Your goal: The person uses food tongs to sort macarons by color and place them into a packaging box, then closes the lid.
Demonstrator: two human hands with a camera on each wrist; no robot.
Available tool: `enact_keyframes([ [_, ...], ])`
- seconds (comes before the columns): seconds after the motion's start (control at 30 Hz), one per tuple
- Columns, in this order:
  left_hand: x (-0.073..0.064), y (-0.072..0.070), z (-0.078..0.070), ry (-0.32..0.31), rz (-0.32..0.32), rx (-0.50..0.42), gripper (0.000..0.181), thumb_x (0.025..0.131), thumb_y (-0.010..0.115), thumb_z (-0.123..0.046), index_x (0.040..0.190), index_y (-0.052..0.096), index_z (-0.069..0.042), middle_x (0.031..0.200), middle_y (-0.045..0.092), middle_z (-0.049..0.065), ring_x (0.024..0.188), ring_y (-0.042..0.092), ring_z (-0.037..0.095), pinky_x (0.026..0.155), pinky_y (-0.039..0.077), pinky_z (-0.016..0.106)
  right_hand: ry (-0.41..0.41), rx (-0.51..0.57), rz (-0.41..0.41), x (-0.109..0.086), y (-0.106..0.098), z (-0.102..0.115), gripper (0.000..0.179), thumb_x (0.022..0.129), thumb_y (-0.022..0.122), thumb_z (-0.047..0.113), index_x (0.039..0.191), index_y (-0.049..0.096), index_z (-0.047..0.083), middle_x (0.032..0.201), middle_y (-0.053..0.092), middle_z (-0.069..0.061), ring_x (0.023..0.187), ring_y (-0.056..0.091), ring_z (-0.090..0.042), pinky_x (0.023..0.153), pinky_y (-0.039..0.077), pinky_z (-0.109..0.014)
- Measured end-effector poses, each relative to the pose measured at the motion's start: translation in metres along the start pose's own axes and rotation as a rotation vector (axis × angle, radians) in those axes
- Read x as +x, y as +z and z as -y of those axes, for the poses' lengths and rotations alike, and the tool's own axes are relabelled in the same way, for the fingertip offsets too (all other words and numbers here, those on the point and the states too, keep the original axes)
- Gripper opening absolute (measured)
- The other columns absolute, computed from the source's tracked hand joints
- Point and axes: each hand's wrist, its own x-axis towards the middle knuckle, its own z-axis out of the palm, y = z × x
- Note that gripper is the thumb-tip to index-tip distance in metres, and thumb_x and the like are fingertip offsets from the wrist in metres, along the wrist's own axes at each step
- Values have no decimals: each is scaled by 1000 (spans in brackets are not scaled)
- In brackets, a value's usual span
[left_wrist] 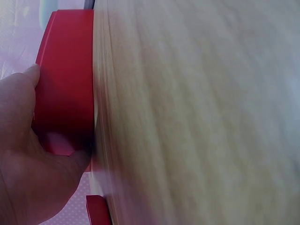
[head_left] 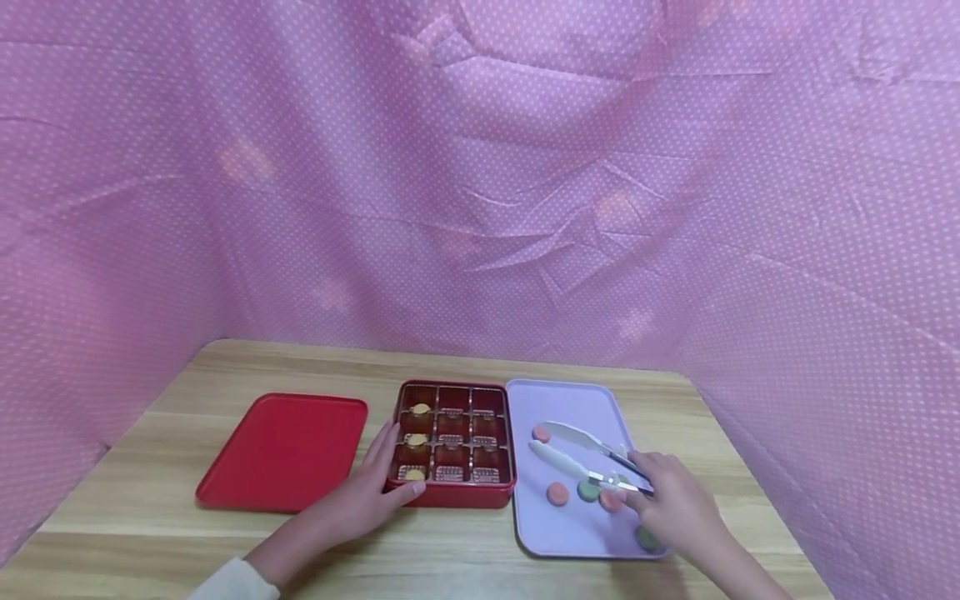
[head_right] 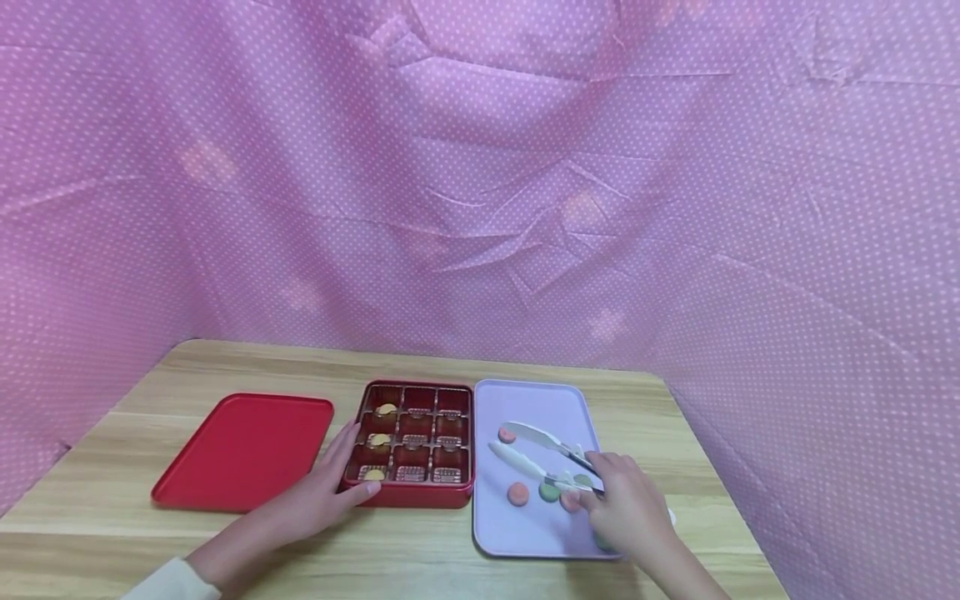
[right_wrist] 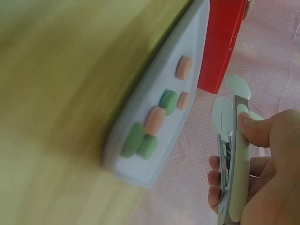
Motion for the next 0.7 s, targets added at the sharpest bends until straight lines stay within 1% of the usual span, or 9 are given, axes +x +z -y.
enact_keyframes([
  [0.17,0,0,1,1,0,-5,105,93,60,-64,163,-6,-22,170,-11,6,152,15,45,114,30,66,16,-9,-7,-19,0,-8,56,79,85,28,126,68,2,118,69,-14,108,65,-34,81,55,-57],
  [0.23,0,0,1,0,-1,-6,105,93,60,-63,163,-6,-23,170,-11,6,152,15,45,114,30,67,23,-12,1,-25,0,-10,57,79,85,27,128,67,3,120,68,-14,111,64,-34,82,55,-59],
  [0.33,-1,0,1,-1,0,-5,105,93,60,-64,163,-6,-23,170,-11,7,151,16,46,113,31,67,35,-6,24,-35,1,-13,57,80,84,27,130,67,6,122,67,-12,115,62,-34,86,53,-60],
  [0.43,-1,0,1,6,5,-12,106,92,60,-65,163,-6,-21,170,-12,6,152,14,44,114,31,67,80,0,87,-43,2,-15,58,82,82,30,132,65,5,123,68,-11,117,62,-33,90,52,-60],
  [0.57,-2,-1,0,15,9,-17,106,92,59,-65,163,-7,-20,170,-13,6,153,13,44,115,29,66,121,-10,168,-50,3,-18,64,83,81,37,133,64,2,125,68,-14,118,62,-36,95,51,-60],
  [0.7,-2,-2,-1,12,5,-16,106,93,59,-64,163,-6,-20,170,-12,7,152,14,46,115,29,66,128,-14,176,-56,6,-21,65,81,82,40,132,65,3,123,69,-12,115,63,-33,93,53,-57],
])
